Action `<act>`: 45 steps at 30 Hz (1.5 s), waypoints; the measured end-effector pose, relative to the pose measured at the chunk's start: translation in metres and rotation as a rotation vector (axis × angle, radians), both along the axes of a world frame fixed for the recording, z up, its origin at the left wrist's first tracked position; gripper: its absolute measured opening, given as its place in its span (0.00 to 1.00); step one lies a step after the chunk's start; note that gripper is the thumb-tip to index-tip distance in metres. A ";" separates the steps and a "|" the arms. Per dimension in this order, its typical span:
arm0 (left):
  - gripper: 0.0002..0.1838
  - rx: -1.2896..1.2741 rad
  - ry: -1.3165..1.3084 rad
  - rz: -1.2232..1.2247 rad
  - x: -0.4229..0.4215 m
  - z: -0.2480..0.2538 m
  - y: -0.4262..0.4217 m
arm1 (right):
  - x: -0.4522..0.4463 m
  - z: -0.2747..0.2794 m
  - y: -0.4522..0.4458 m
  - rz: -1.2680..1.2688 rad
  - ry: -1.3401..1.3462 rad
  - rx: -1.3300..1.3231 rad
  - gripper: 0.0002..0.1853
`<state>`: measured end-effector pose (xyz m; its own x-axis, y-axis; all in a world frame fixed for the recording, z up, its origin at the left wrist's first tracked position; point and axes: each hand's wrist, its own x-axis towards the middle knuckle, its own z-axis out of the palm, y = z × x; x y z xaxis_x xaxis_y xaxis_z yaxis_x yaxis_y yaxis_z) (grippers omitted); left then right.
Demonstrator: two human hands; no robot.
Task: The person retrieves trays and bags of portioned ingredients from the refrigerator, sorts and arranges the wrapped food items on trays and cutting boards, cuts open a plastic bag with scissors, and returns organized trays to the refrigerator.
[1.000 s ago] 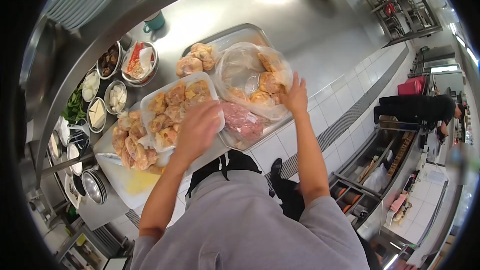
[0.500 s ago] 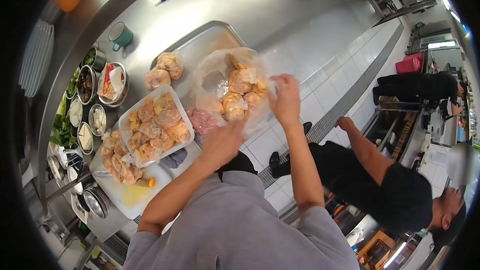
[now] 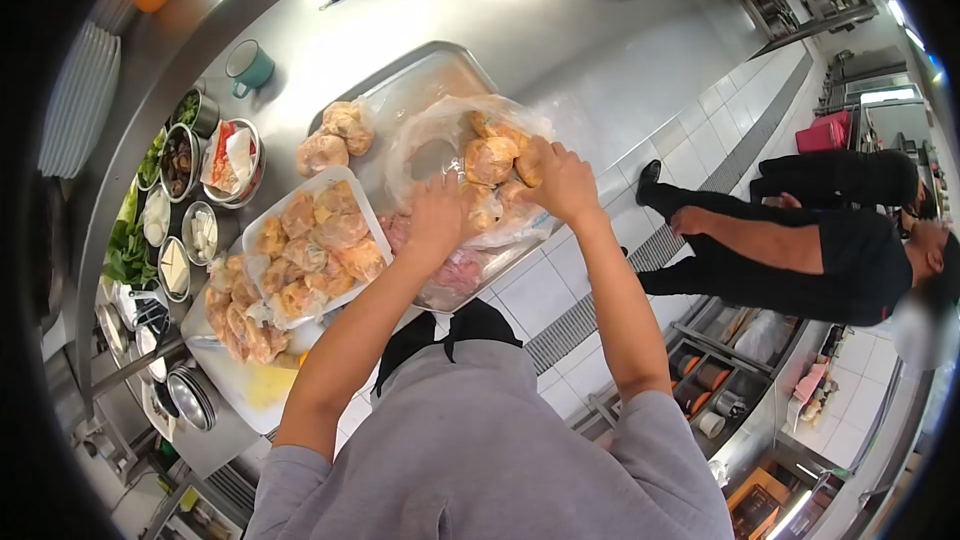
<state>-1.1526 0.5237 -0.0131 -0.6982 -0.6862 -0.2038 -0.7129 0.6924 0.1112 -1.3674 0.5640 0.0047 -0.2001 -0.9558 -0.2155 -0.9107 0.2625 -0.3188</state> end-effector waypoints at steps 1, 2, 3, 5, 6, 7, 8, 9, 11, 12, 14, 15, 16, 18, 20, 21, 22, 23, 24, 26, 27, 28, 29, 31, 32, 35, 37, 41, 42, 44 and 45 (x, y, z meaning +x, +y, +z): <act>0.35 -0.002 -0.001 0.003 0.002 -0.002 0.000 | 0.004 0.001 -0.002 0.003 -0.001 -0.002 0.52; 0.36 -0.086 0.106 0.004 0.002 -0.004 0.001 | 0.009 0.002 -0.003 0.018 0.074 0.061 0.52; 0.37 -0.168 0.215 0.002 0.001 -0.006 0.002 | 0.013 0.003 -0.004 0.031 0.150 0.125 0.52; 0.42 -0.033 0.138 0.013 -0.006 -0.002 -0.006 | 0.016 0.000 -0.005 0.064 0.145 0.135 0.47; 0.47 0.104 0.058 0.025 -0.010 0.000 -0.010 | 0.016 -0.002 -0.004 0.099 0.137 0.145 0.43; 0.47 0.111 0.058 0.024 -0.013 -0.001 -0.008 | 0.017 -0.004 0.000 0.099 0.136 0.152 0.43; 0.46 0.146 0.033 0.024 -0.015 0.000 -0.009 | 0.018 -0.005 0.001 0.127 0.138 0.150 0.42; 0.45 0.173 0.010 0.026 -0.016 0.002 -0.013 | 0.017 -0.005 -0.002 0.158 0.142 0.139 0.41; 0.42 0.115 0.085 0.045 -0.004 0.003 -0.008 | 0.011 0.003 -0.004 0.148 0.059 0.132 0.40; 0.39 0.066 0.158 0.061 0.003 0.003 -0.008 | 0.007 0.005 -0.005 0.137 -0.027 0.134 0.38; 0.37 0.157 0.062 0.137 0.019 0.017 -0.021 | -0.004 -0.006 -0.006 0.089 0.001 0.010 0.36; 0.35 0.255 -0.033 0.200 0.026 0.024 -0.026 | -0.007 -0.016 -0.005 0.027 0.031 -0.108 0.34; 0.35 0.254 -0.036 0.196 0.033 0.025 -0.031 | -0.004 -0.022 -0.006 0.022 0.028 -0.108 0.34; 0.33 0.421 -0.140 0.200 0.038 0.027 -0.041 | 0.002 -0.034 -0.011 -0.004 0.246 0.007 0.31; 0.31 0.354 -0.142 0.163 0.034 0.013 -0.041 | 0.007 -0.035 -0.015 -0.017 0.241 0.000 0.31; 0.29 0.289 -0.146 0.130 0.033 0.006 -0.041 | 0.009 -0.035 -0.016 -0.024 0.232 -0.005 0.31; 0.29 0.289 -0.143 0.132 0.031 0.003 -0.039 | 0.007 -0.040 -0.015 -0.022 0.234 -0.005 0.31; 0.27 0.254 -0.140 0.132 0.027 -0.001 -0.036 | 0.006 -0.044 -0.013 -0.049 0.177 -0.072 0.31; 0.25 0.216 -0.136 0.134 0.026 -0.003 -0.035 | 0.003 -0.047 -0.011 -0.074 0.119 -0.141 0.30; 0.23 0.200 -0.053 0.163 0.033 -0.003 -0.035 | -0.003 -0.038 -0.003 -0.129 0.059 -0.245 0.29; 0.21 0.192 0.023 0.184 0.038 -0.003 -0.032 | -0.003 -0.032 0.004 -0.193 -0.006 -0.338 0.28; 0.21 0.193 0.020 0.188 0.040 -0.003 -0.031 | -0.002 -0.026 0.008 -0.190 -0.010 -0.336 0.28; 0.20 0.147 0.055 0.191 0.039 -0.004 -0.029 | -0.001 -0.019 0.012 -0.215 -0.047 -0.399 0.26; 0.20 0.103 0.092 0.195 0.034 -0.002 -0.026 | 0.000 -0.012 0.018 -0.239 -0.082 -0.461 0.24; 0.18 0.091 0.172 0.198 0.030 0.001 -0.025 | 0.000 -0.010 0.020 -0.282 -0.136 -0.461 0.23; 0.13 0.053 0.284 0.218 0.010 -0.009 -0.024 | -0.001 -0.014 0.026 -0.394 -0.352 -0.458 0.22; 0.11 0.006 0.270 0.257 0.003 -0.034 -0.024 | -0.004 -0.027 0.023 -0.392 -0.574 -0.549 0.21; 0.15 -0.055 0.261 0.356 0.006 -0.035 -0.007 | -0.006 -0.022 0.018 -0.506 -0.955 -0.611 0.21; 0.16 -0.239 0.336 0.272 0.011 -0.025 0.000 | -0.011 -0.021 0.017 -0.544 -1.093 -0.638 0.22; 0.17 -0.431 0.401 0.199 0.026 0.011 0.007 | -0.011 -0.015 0.014 -0.565 -1.240 -0.654 0.23; 0.17 -0.258 0.591 0.165 0.041 0.034 0.010 | -0.009 -0.007 0.015 -0.555 -1.495 -0.678 0.23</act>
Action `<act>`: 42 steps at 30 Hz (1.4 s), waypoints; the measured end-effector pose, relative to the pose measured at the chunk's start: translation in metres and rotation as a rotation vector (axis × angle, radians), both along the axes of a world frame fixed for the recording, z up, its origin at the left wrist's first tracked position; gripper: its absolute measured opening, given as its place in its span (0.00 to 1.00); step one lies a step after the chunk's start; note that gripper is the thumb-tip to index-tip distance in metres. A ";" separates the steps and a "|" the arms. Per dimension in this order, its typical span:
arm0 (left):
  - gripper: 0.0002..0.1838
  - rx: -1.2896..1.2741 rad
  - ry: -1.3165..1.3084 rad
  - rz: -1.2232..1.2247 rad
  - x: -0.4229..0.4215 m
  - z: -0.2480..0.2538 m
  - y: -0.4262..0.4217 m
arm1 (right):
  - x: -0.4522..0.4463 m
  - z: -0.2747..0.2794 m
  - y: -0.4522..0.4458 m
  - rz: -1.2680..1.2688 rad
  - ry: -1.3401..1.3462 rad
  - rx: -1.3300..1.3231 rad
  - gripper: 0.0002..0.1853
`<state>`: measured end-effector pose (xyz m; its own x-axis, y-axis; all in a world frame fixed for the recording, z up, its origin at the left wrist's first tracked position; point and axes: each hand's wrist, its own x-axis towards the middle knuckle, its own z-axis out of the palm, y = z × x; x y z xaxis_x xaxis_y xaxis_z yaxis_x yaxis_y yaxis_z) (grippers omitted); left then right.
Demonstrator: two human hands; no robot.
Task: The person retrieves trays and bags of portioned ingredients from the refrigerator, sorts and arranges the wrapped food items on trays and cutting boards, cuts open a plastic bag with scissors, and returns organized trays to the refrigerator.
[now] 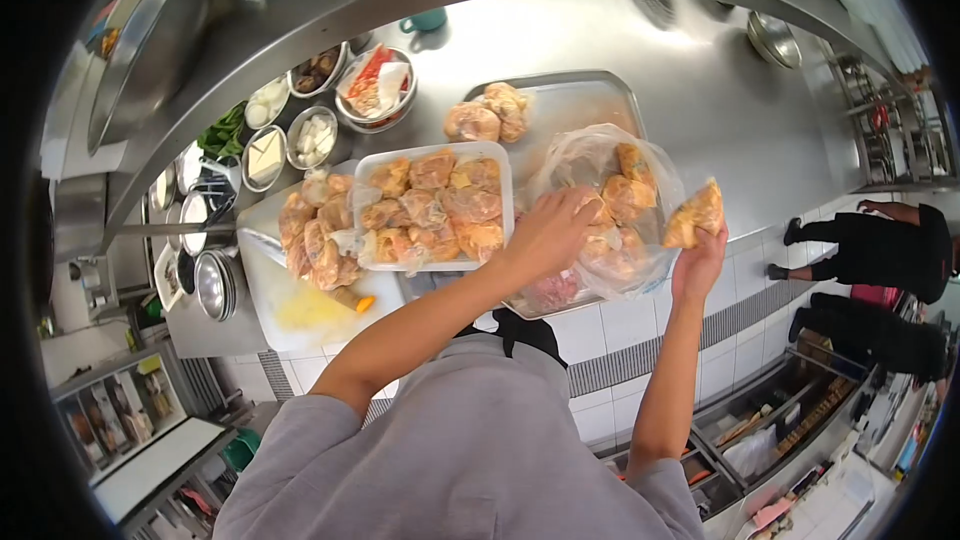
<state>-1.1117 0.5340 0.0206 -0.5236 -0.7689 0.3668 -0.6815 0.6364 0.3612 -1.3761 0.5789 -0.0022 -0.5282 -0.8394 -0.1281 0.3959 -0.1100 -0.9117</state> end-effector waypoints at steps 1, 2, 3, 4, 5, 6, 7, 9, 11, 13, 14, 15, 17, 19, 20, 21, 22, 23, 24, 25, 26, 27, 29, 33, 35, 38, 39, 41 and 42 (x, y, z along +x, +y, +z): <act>0.17 0.135 0.191 -0.106 0.018 0.019 0.002 | 0.003 0.006 0.001 0.029 -0.222 -0.107 0.24; 0.17 0.147 0.173 -0.042 0.042 0.034 0.004 | 0.006 0.009 0.001 0.040 -0.225 -0.106 0.24; 0.17 0.158 0.156 0.020 0.072 0.043 0.005 | 0.009 0.011 0.001 0.028 -0.283 -0.079 0.25; 0.15 0.226 0.113 0.099 0.105 0.042 -0.001 | 0.010 0.013 0.001 0.014 -0.338 -0.052 0.26; 0.14 0.294 0.071 0.175 0.139 0.039 -0.009 | 0.000 0.003 -0.001 0.076 -0.246 0.025 0.27; 0.14 0.317 0.022 0.267 0.170 0.038 -0.009 | 0.004 0.004 -0.004 0.080 -0.241 0.026 0.27; 0.15 0.338 -0.027 0.358 0.195 0.037 -0.008 | 0.014 0.006 -0.008 0.085 -0.099 0.106 0.26; 0.16 0.261 -0.217 0.372 0.230 0.018 -0.002 | 0.032 0.009 -0.013 0.089 0.050 0.180 0.25; 0.17 0.185 -0.406 0.398 0.239 0.015 0.002 | 0.056 0.013 -0.019 0.196 0.351 0.210 0.23; 0.16 0.164 -0.405 0.368 0.241 0.012 0.001 | 0.090 0.036 -0.026 0.281 0.434 0.206 0.22; 0.16 0.168 -0.402 0.375 0.241 0.010 0.000 | 0.112 0.054 -0.027 0.353 0.512 0.212 0.22; 0.17 0.217 -0.421 0.386 0.239 0.007 -0.003 | 0.133 0.066 -0.032 0.411 0.593 0.285 0.23; 0.18 0.258 -0.437 0.396 0.242 0.005 -0.005 | 0.191 0.077 -0.042 0.435 0.803 0.243 0.22; 0.13 0.268 -0.293 0.385 0.246 0.002 -0.006 | 0.249 0.088 -0.049 0.565 0.884 0.154 0.23; 0.13 0.270 -0.290 0.380 0.248 0.003 -0.004 | 0.277 0.080 -0.056 0.587 0.998 0.033 0.22; 0.12 0.285 -0.247 0.372 0.250 0.005 -0.003 | 0.304 0.071 -0.063 0.607 1.110 -0.092 0.22; 0.10 0.301 -0.205 0.365 0.253 0.008 -0.001 | 0.332 0.077 -0.065 0.682 1.177 0.002 0.20; 0.10 0.305 -0.203 0.362 0.254 0.011 0.001 | 0.354 0.082 -0.068 0.758 1.242 0.097 0.19; 0.09 0.287 -0.149 0.384 0.255 0.015 0.006 | 0.368 0.078 -0.072 0.760 1.244 0.102 0.19; 0.08 0.268 -0.094 0.407 0.255 0.018 0.009 | 0.379 0.072 -0.078 0.827 1.425 0.152 0.16; 0.08 0.270 -0.091 0.409 0.256 0.021 0.011 | 0.388 0.065 -0.083 0.893 1.607 0.199 0.14; 0.09 0.283 -0.090 0.419 0.258 0.023 0.014 | 0.394 0.059 -0.087 0.900 1.611 0.197 0.14; 0.10 0.305 -0.091 0.427 0.258 0.020 0.019 | 0.403 0.048 -0.088 1.039 1.787 0.210 0.10; 0.19 0.299 -0.184 0.426 0.265 0.007 0.011 | 0.405 0.027 -0.079 1.078 1.752 0.270 0.11; 0.23 0.358 -0.166 0.380 0.271 0.013 0.004 | 0.395 0.011 -0.066 0.851 1.717 0.050 0.09; 0.28 0.591 0.012 0.278 0.285 0.042 0.001 | 0.365 0.026 -0.053 0.970 1.302 -0.153 0.09; 0.30 0.622 0.054 0.267 0.285 0.054 0.002 | 0.360 0.028 -0.052 0.974 1.305 -0.153 0.09; 0.33 0.665 0.092 0.238 0.285 0.048 0.002 | 0.350 0.029 -0.045 1.029 1.569 -0.181 0.09; 0.34 0.630 0.093 0.214 0.286 0.033 0.000 | 0.353 0.027 -0.041 1.019 1.570 -0.167 0.09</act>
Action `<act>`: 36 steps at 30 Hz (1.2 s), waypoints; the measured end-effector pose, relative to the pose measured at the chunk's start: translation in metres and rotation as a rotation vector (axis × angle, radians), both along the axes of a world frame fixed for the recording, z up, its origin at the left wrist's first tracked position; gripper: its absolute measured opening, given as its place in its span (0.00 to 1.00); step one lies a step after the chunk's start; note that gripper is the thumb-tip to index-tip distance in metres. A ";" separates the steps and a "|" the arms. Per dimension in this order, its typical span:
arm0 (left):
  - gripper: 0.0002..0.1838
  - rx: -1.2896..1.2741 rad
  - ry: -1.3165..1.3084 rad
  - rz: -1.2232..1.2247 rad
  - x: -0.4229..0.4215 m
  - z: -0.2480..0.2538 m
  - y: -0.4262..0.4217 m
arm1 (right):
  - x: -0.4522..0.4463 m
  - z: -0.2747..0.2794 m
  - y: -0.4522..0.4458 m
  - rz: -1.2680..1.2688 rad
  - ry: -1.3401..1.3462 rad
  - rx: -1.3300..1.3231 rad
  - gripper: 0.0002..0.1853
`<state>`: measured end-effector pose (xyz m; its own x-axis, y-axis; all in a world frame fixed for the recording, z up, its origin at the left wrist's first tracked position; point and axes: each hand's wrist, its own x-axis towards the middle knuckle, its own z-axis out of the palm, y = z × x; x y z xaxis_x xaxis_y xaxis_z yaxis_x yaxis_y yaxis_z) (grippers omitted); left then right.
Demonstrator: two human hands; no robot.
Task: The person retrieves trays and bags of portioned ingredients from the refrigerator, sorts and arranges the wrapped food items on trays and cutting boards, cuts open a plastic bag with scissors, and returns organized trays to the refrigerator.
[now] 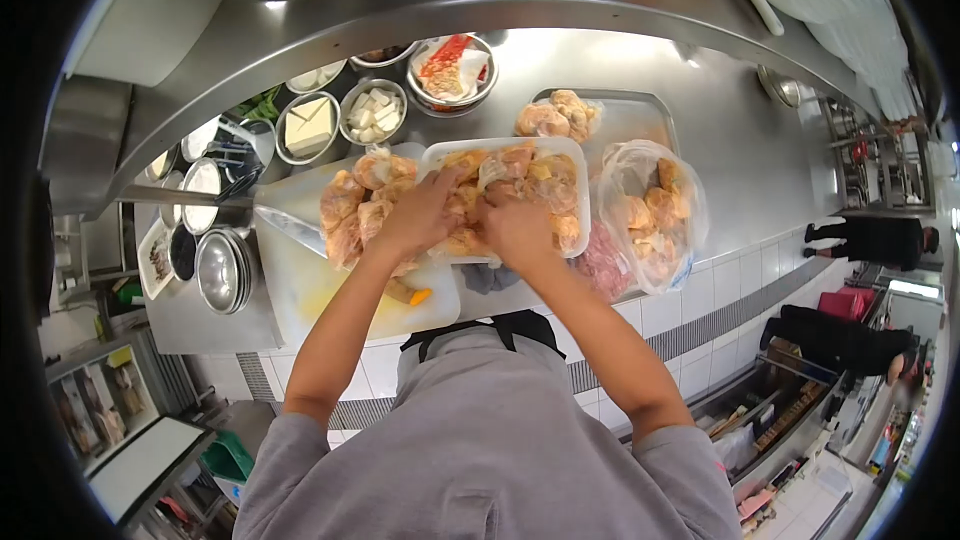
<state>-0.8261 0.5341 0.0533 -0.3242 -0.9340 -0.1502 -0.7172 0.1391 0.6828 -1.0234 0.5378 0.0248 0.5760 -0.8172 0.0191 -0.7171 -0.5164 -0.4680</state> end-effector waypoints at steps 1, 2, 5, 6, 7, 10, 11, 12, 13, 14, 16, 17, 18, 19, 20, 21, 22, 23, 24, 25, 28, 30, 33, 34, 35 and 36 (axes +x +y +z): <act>0.36 -0.037 0.005 -0.020 -0.002 -0.008 -0.002 | 0.010 -0.002 0.004 -0.044 0.081 -0.130 0.09; 0.36 -0.037 0.008 -0.032 -0.006 -0.007 -0.002 | 0.016 -0.002 0.007 -0.086 0.163 -0.257 0.10; 0.36 0.009 -0.096 -0.028 -0.015 -0.003 0.003 | 0.017 0.003 0.007 -0.111 0.239 -0.232 0.09; 0.36 -0.121 -0.030 0.032 -0.018 -0.006 0.009 | 0.010 0.002 0.007 -0.110 0.238 -0.233 0.09; 0.36 -0.256 0.034 0.097 -0.021 -0.007 0.014 | -0.003 0.001 0.004 -0.103 0.025 -0.120 0.13; 0.35 -0.472 -0.259 0.176 -0.046 -0.011 0.034 | -0.008 0.029 -0.004 -0.186 -0.160 -0.189 0.21; 0.35 -0.412 -0.295 0.150 -0.055 -0.022 0.033 | -0.007 0.038 -0.004 -0.292 -0.127 -0.371 0.24; 0.35 -0.405 -0.307 0.165 -0.062 -0.032 0.029 | -0.010 0.024 -0.005 -0.277 -0.138 -0.363 0.24; 0.35 -0.425 -0.353 0.162 -0.067 -0.042 0.024 | -0.014 0.001 -0.009 -0.213 0.030 -0.357 0.26; 0.35 -0.445 -0.398 0.162 -0.069 -0.044 0.019 | -0.013 -0.006 -0.014 -0.145 0.198 -0.354 0.28; 0.34 -0.442 -0.384 0.174 -0.068 -0.047 0.021 | -0.013 -0.013 -0.013 -0.127 0.207 -0.327 0.28; 0.34 -0.438 -0.368 0.165 -0.068 -0.048 0.023 | -0.012 -0.013 -0.011 -0.143 0.203 -0.300 0.27; 0.34 -0.440 -0.348 0.149 -0.067 -0.048 0.023 | -0.012 -0.013 -0.011 -0.168 0.201 -0.277 0.27; 0.34 -0.437 -0.350 0.156 -0.067 -0.049 0.023 | -0.012 -0.014 -0.012 -0.161 0.199 -0.277 0.27; 0.34 -0.467 -0.339 0.159 -0.067 -0.050 0.024 | -0.013 -0.014 -0.011 -0.149 0.197 -0.286 0.27; 0.34 -0.502 -0.329 0.162 -0.066 -0.049 0.025 | -0.014 -0.013 -0.011 -0.139 0.194 -0.302 0.27; 0.34 -0.509 -0.331 0.173 -0.062 -0.042 0.027 | -0.015 -0.009 -0.012 -0.130 0.191 -0.311 0.27; 0.33 -0.473 -0.222 0.190 -0.055 -0.028 0.033 | -0.016 -0.002 -0.012 -0.142 0.142 -0.290 0.28; 0.32 -0.436 -0.115 0.205 -0.046 -0.014 0.039 | -0.014 0.004 -0.014 -0.153 0.091 -0.266 0.28; 0.31 -0.359 -0.076 0.370 -0.033 -0.004 0.048 | -0.009 0.011 -0.016 -0.141 0.087 -0.266 0.28; 0.33 -0.315 -0.262 0.826 0.019 0.019 0.081 | 0.019 0.034 -0.028 -0.197 -0.201 -0.271 0.28; 0.36 -0.232 -0.345 0.865 0.042 0.014 0.090 | 0.062 0.043 -0.044 -0.032 -0.256 0.076 0.27; 0.41 -0.056 -0.403 0.898 0.047 0.003 0.084 | 0.132 0.045 -0.059 0.002 -0.106 0.066 0.31; 0.43 0.038 -0.376 0.886 0.048 0.002 0.082 | 0.150 0.041 -0.065 0.007 0.034 0.181 0.35; 0.43 0.036 -0.376 0.895 0.050 0.006 0.081 | 0.161 0.036 -0.070 0.014 0.175 0.293 0.39; 0.45 0.071 -0.359 0.860 0.052 0.012 0.082 | 0.164 0.030 -0.072 0.020 0.176 0.293 0.39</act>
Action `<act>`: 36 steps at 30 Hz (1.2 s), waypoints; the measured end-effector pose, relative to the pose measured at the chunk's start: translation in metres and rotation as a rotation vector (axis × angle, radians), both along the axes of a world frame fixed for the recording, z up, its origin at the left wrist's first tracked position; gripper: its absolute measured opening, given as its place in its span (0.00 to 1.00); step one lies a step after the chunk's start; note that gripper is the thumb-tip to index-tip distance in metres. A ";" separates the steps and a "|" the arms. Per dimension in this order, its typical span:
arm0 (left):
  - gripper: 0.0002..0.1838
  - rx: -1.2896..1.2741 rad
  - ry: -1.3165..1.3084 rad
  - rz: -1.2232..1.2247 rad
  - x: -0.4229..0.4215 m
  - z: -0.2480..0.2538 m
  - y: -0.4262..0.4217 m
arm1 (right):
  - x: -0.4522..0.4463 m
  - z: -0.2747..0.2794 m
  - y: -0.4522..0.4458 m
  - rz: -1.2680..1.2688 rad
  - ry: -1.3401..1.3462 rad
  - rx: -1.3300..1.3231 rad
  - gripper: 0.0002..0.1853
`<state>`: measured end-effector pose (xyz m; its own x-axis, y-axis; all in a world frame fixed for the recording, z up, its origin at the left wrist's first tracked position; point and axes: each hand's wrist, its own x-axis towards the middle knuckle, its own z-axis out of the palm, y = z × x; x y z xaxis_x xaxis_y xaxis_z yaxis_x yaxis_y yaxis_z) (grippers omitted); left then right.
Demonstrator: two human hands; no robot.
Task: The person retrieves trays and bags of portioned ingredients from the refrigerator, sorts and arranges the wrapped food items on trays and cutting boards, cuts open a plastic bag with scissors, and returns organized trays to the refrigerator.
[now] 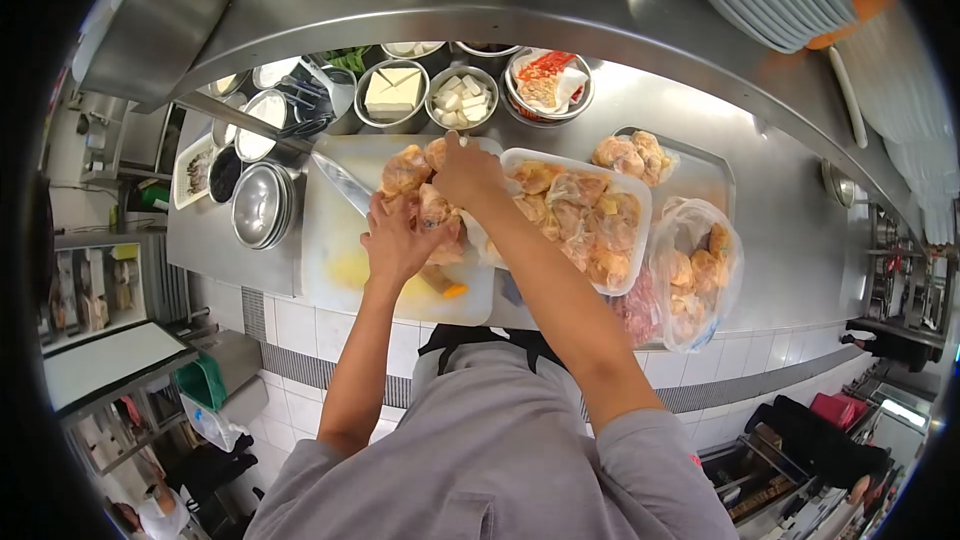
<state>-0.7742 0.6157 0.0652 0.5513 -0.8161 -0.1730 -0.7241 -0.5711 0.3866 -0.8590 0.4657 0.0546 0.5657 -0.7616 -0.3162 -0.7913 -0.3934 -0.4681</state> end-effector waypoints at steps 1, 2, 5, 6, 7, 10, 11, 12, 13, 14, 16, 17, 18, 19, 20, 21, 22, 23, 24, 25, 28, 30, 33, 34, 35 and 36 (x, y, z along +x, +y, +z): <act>0.46 0.031 0.033 -0.031 0.002 0.003 0.001 | 0.001 -0.008 -0.001 0.017 -0.013 0.008 0.42; 0.46 0.034 0.036 -0.025 0.002 -0.001 0.003 | 0.001 -0.015 -0.003 0.038 -0.024 0.016 0.45; 0.44 -0.022 -0.071 -0.027 -0.009 -0.009 0.000 | -0.007 -0.028 -0.021 0.197 -0.053 0.022 0.47; 0.43 -0.014 -0.066 -0.004 -0.011 -0.009 -0.005 | -0.006 -0.031 -0.023 0.201 -0.051 0.030 0.47; 0.43 -0.006 -0.060 0.017 -0.013 -0.007 -0.006 | -0.006 -0.025 -0.024 0.252 0.000 0.038 0.47; 0.42 -0.167 0.029 0.024 -0.004 -0.024 -0.003 | 0.000 -0.023 -0.022 0.264 -0.001 0.032 0.44; 0.42 -0.171 0.029 0.014 0.000 -0.031 -0.003 | 0.000 -0.025 -0.018 0.215 -0.048 0.031 0.42; 0.40 -0.277 -0.022 -0.022 0.004 -0.039 -0.001 | -0.002 -0.029 -0.016 0.201 -0.044 0.027 0.42; 0.39 -0.382 -0.067 -0.057 0.006 -0.044 0.001 | -0.006 -0.031 -0.010 0.136 -0.152 0.021 0.41; 0.39 -0.383 -0.056 -0.068 0.009 -0.048 0.002 | -0.010 -0.035 -0.006 0.072 -0.259 0.013 0.41; 0.35 -0.428 0.172 0.044 0.017 -0.052 0.001 | -0.016 -0.034 0.002 0.030 -0.352 -0.030 0.39; 0.32 -0.440 0.165 0.095 0.018 -0.046 0.000 | -0.019 -0.022 0.009 0.005 -0.442 -0.034 0.36; 0.32 -0.438 0.173 0.083 0.021 -0.039 0.000 | -0.023 -0.011 0.015 -0.019 -0.532 -0.038 0.33; 0.30 -0.444 0.304 0.137 0.025 -0.029 0.000 | -0.026 0.001 0.019 -0.043 -0.578 0.020 0.34; 0.28 -0.446 0.434 0.192 0.027 -0.019 0.000 | -0.030 0.009 0.020 -0.058 -0.572 0.017 0.34; 0.28 -0.444 0.442 0.181 0.030 -0.010 0.001 | -0.033 0.017 0.021 -0.067 -0.656 0.009 0.35; 0.27 -0.473 0.598 0.192 0.033 0.000 0.003 | -0.037 0.020 0.022 -0.075 -0.741 0.003 0.36; 0.25 -0.500 0.752 0.203 0.033 0.010 0.005 | -0.039 0.023 0.018 -0.076 -0.788 -0.074 0.38; 0.25 -0.500 0.751 0.195 0.031 0.019 0.007 | -0.048 0.026 0.016 -0.081 -0.791 -0.079 0.38; 0.25 -0.537 0.798 0.156 0.029 0.029 0.012 | -0.063 0.051 0.016 -0.120 -0.768 -0.017 0.35; 0.27 -0.563 0.801 0.029 0.014 0.065 0.020 | -0.103 0.088 0.001 -0.138 -0.687 0.059 0.29; 0.27 -0.529 0.960 -0.194 -0.006 0.079 0.020 | -0.125 0.091 -0.015 -0.118 -0.630 0.067 0.26; 0.30 -0.590 0.795 -0.531 -0.034 0.053 0.004 | -0.147 0.076 -0.031 -0.082 -0.590 -0.097 0.22; 0.29 -0.542 0.699 -0.668 -0.046 0.047 -0.003 | -0.151 0.070 -0.034 -0.032 -0.544 -0.133 0.21; 0.29 -0.488 0.603 -0.800 -0.056 0.040 -0.008 | -0.154 0.061 -0.036 0.017 -0.496 -0.165 0.19; 0.29 -0.487 0.603 -0.800 -0.063 0.026 -0.012 | -0.155 0.050 -0.037 0.016 -0.496 -0.163 0.19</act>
<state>-0.8370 0.6036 0.0914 -0.2303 -0.9524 0.1998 -0.4335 0.2842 0.8552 -1.0136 0.4291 0.1046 0.6292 -0.7687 0.1148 -0.4834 -0.5028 -0.7166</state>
